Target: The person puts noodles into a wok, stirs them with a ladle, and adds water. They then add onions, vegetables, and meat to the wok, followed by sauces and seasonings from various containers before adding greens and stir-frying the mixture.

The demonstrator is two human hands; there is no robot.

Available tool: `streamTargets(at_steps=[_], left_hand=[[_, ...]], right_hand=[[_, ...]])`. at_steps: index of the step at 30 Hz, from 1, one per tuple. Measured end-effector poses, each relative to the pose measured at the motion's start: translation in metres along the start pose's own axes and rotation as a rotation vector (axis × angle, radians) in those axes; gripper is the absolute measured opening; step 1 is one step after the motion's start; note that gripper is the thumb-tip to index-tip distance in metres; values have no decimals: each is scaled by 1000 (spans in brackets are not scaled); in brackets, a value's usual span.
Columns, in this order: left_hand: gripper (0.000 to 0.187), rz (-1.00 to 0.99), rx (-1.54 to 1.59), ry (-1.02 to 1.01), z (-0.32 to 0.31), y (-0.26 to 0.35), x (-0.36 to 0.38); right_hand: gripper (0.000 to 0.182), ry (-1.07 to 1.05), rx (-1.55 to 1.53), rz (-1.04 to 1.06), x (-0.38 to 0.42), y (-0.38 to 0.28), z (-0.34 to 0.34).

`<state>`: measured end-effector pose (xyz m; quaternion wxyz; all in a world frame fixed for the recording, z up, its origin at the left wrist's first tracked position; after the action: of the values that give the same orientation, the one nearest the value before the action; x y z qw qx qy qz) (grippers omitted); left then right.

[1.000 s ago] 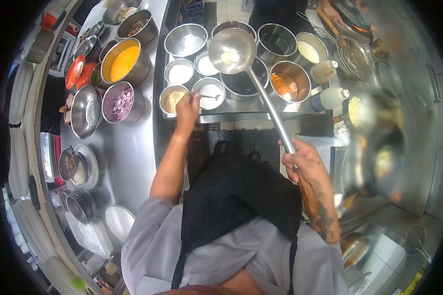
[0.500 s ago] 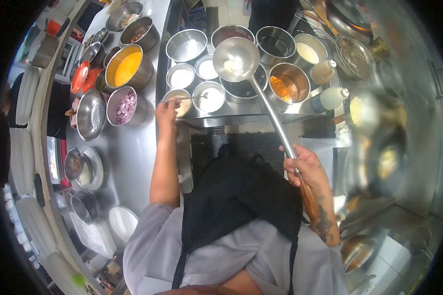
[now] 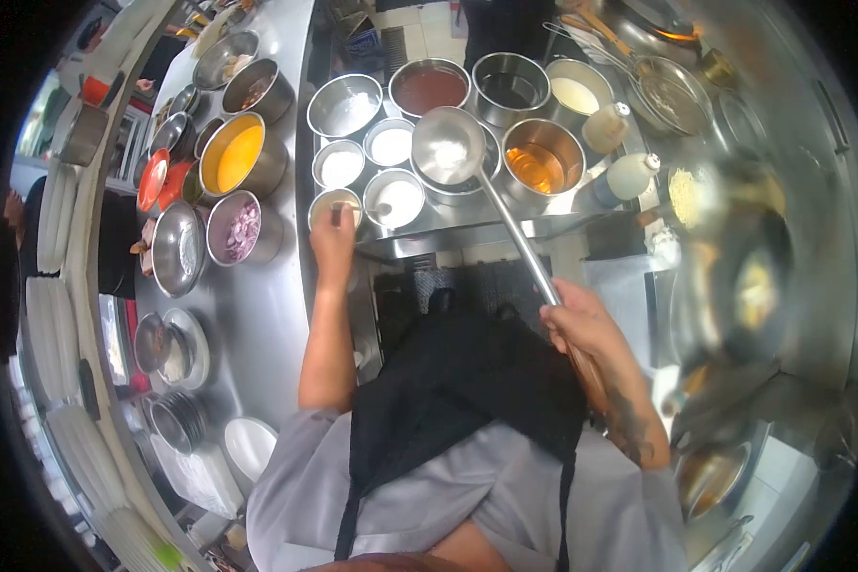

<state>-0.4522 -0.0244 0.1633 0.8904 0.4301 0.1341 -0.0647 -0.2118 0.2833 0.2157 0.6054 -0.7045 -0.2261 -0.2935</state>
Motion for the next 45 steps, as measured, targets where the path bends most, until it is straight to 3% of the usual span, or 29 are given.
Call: streamTargets(at_steps=[4, 5, 13, 19, 28, 31, 37, 45], left_hand=[[34, 76, 77, -1, 1, -25, 14], [36, 233, 178, -64, -3, -40, 16], [36, 125, 198, 49, 21, -40, 16], [40, 98, 206, 38, 22, -50, 8], [45, 126, 244, -18, 20, -54, -10], [44, 110, 252, 0, 17, -63, -15], [41, 83, 217, -14, 15, -56, -22], [37, 42, 309, -4, 8, -52, -30]], right_hand=[[30, 91, 200, 41, -21, -3, 0], [30, 113, 237, 66, -25, -4, 0], [24, 131, 376, 177, -37, -11, -15], [22, 114, 393, 77, -32, -16, -24], [26, 179, 324, -14, -26, -16, -25], [34, 192, 305, -25, -24, -15, -25], [36, 212, 334, 111, -19, -13, -30], [34, 138, 26, -34, -18, 4, -29]])
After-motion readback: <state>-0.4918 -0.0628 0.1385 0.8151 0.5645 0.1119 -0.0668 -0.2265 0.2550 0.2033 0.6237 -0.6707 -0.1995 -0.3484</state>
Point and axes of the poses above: each hand's wrist, its own x-axis away from the middle knuckle, its own z-axis out of the back of the hand, y = z × x, the point moved 7 cm from there along -x, towards the middle knuckle, and after that the axes turned 3 degrees about -z, right-handed, at the moved point
